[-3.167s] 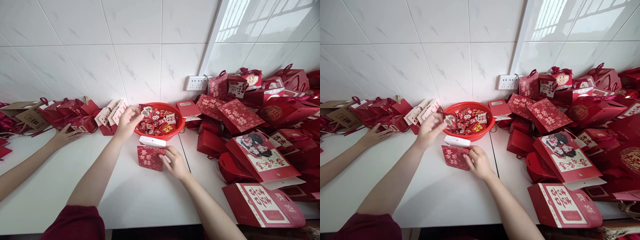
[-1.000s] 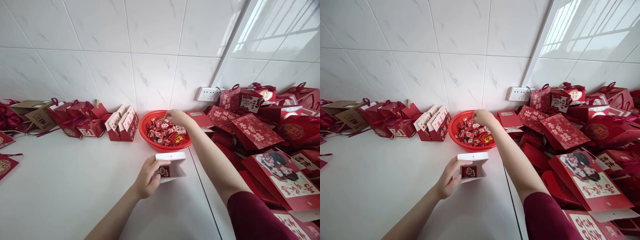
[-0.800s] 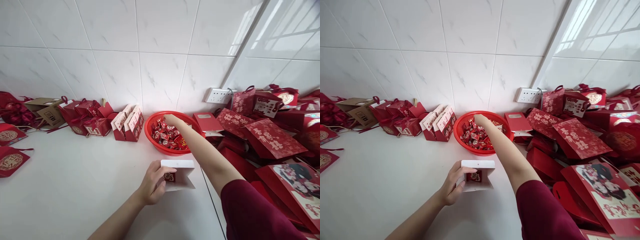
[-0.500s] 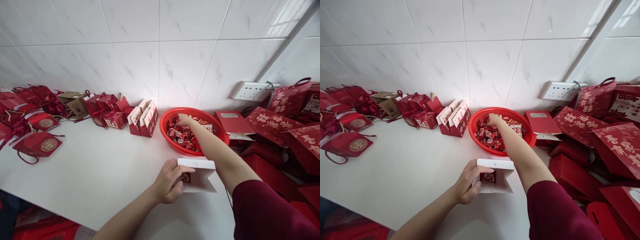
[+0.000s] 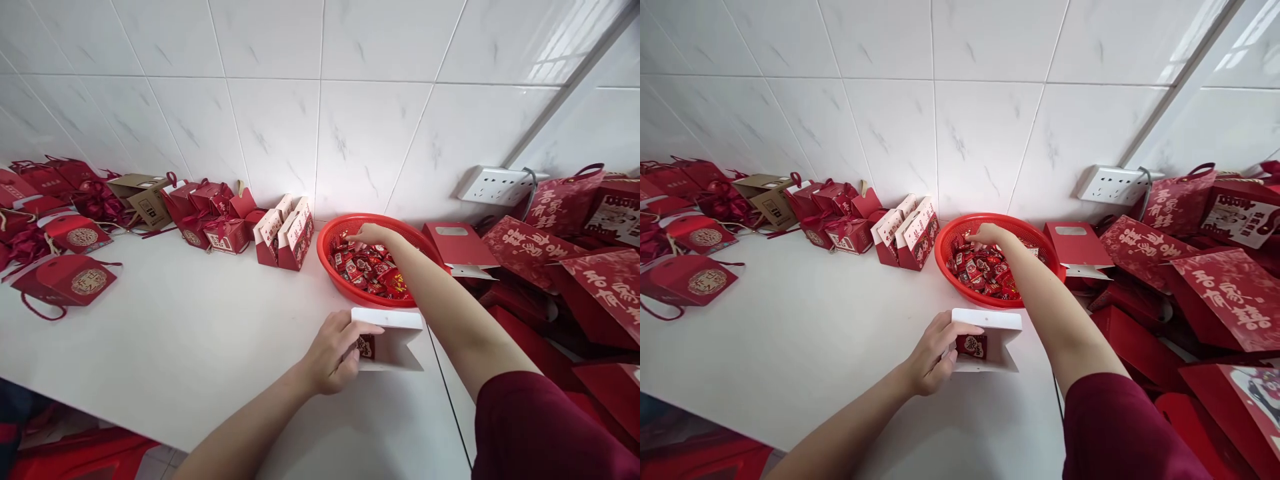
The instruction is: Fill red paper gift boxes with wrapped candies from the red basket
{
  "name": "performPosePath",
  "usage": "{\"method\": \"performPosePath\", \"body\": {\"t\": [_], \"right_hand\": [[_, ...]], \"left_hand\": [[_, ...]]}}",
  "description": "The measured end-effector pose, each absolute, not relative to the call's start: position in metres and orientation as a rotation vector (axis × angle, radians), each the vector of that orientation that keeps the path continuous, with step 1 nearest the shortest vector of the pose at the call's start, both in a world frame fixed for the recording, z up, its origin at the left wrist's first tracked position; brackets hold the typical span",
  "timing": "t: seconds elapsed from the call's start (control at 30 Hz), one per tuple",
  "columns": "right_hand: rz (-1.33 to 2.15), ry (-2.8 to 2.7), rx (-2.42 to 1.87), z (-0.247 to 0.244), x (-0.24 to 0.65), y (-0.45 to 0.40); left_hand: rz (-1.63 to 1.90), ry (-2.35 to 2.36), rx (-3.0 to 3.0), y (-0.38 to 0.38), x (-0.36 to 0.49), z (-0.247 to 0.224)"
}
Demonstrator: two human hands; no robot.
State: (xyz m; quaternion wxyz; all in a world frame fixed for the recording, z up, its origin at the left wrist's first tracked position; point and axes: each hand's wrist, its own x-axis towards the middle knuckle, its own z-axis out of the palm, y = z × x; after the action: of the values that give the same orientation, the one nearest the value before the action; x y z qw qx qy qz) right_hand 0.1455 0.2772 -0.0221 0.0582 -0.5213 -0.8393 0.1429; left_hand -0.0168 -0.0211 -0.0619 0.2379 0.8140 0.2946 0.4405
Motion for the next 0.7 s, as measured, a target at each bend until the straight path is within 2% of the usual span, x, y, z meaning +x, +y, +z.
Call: {"method": "performPosePath", "body": {"t": [0.2,0.43,0.7], "right_hand": [[0.344,-2.409,-1.658,-0.031,0.129,0.288],[0.209,-2.505,-1.63,-0.058,0.109,0.286],[0.134,-2.519,-1.585,-0.063,0.102,0.276]], "left_hand": [[1.233,0.821,2.292,-0.022,-0.015,-0.065],[1.236,0.844,2.315,-0.022,-0.016,-0.063],[1.262,0.828,2.347,-0.022,-0.015,-0.066]]}}
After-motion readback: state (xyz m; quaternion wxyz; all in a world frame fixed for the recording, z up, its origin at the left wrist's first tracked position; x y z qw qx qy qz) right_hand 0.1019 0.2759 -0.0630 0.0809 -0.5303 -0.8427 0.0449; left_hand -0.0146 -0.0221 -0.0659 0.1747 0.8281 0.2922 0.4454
